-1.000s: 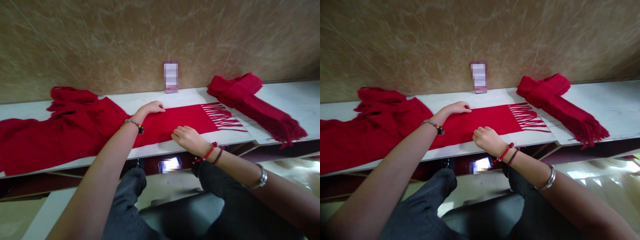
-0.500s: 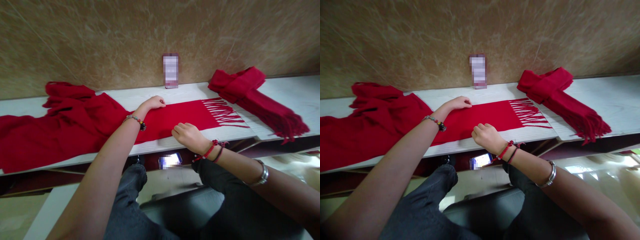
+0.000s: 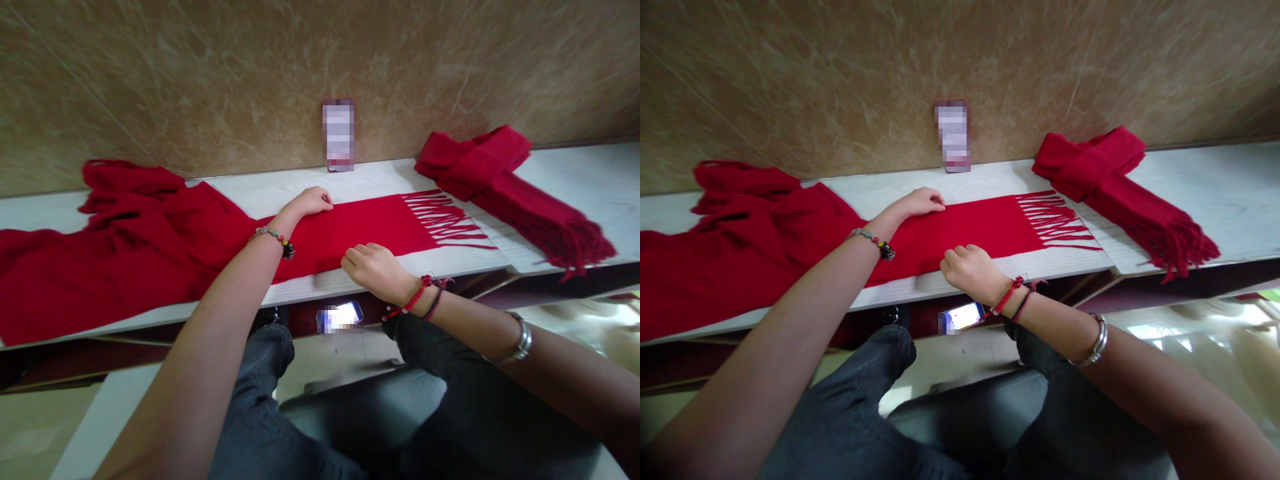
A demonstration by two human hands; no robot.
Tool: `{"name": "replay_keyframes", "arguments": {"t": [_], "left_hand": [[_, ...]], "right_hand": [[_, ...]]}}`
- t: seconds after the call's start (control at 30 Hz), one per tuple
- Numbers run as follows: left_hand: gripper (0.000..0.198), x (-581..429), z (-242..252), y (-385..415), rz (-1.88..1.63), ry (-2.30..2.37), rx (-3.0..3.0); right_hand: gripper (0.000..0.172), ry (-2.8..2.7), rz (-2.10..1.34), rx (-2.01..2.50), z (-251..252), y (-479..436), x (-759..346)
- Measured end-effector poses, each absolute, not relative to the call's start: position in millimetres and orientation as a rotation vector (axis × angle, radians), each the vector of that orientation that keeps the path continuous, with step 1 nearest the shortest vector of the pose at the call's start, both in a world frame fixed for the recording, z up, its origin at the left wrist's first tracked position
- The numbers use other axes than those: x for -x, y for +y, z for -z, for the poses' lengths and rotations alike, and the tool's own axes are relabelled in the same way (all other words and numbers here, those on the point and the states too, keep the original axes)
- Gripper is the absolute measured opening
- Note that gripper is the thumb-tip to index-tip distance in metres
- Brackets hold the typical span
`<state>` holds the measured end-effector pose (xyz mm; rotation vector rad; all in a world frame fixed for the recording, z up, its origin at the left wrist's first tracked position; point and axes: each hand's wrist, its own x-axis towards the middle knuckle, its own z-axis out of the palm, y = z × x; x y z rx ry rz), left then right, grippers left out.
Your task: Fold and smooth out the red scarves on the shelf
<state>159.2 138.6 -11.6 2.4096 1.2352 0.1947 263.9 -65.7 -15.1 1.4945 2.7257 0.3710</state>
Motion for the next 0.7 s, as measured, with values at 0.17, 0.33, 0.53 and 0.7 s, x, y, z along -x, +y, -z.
{"name": "replay_keyframes", "arguments": {"t": [0.17, 0.33, 0.53, 0.7], "left_hand": [[0.024, -159.2, 15.5, 141.9, -0.284, 1.255, -2.332], [0.021, -154.1, 13.7, 145.7, -0.433, 1.209, -2.184], [0.017, -150.7, 5.5, 143.9, -0.599, 1.162, -1.912], [0.013, -152.8, -2.3, 138.9, -0.712, 1.020, -1.724]], "right_hand": [[0.024, 2.727, -0.355, -1.500, 15.0, -65.8, -265.0], [0.026, 2.758, -0.404, -1.502, 16.3, -65.8, -268.5], [0.025, 2.818, -0.527, -1.610, 16.6, -63.7, -275.9], [0.024, 2.854, -0.530, -1.735, 14.2, -64.0, -278.8]]}}
